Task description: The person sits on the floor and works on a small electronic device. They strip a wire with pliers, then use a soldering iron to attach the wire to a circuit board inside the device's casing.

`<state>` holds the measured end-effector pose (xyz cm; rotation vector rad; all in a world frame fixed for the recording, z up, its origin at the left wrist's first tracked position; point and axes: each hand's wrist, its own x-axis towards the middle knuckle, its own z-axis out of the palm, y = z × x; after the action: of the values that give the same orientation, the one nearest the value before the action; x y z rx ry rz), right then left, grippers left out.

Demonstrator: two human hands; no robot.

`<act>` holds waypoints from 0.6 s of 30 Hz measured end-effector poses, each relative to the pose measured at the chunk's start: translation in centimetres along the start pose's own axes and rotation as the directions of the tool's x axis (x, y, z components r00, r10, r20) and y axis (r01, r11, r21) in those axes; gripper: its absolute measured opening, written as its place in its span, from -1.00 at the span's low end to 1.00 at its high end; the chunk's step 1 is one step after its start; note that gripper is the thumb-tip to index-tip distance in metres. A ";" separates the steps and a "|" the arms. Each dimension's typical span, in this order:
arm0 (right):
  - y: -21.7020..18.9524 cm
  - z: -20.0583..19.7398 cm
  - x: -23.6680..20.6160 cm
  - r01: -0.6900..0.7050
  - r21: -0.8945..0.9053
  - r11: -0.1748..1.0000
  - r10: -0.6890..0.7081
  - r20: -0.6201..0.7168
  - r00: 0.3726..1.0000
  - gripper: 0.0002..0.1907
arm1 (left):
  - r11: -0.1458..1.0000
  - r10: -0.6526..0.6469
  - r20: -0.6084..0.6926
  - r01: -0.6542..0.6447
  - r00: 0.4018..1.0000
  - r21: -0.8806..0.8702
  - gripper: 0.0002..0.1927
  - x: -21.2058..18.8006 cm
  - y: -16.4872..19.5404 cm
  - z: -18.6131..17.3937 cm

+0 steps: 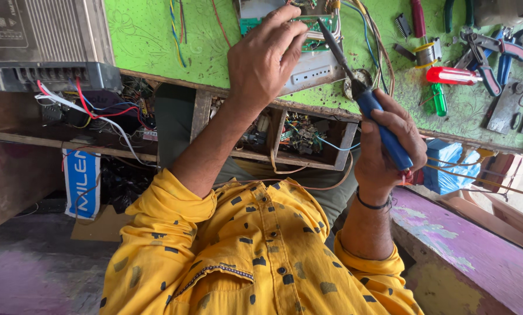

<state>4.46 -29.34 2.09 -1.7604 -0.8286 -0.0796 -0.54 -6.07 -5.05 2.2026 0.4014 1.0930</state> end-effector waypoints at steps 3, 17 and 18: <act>-0.1 -0.1 0.0 -0.017 0.027 0.999 0.017 -0.001 1.000 -0.77 | 1.000 -0.001 0.006 0.001 1.000 -0.008 -0.82 0.1 0.0 -0.1; 0.1 -0.2 0.2 0.056 -0.083 0.995 -0.053 0.030 0.998 -0.74 | 1.000 0.013 -0.002 -0.013 1.000 -0.002 -0.81 0.0 -0.1 0.1; 0.1 -0.1 0.2 0.057 -0.074 0.996 -0.056 0.026 0.998 -0.73 | 1.000 0.015 0.000 -0.015 1.000 -0.003 -0.82 0.0 -0.2 0.2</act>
<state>4.74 -29.32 2.13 -1.8113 -0.9031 -0.1287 -0.40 -5.98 -5.23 2.2058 0.3836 1.1007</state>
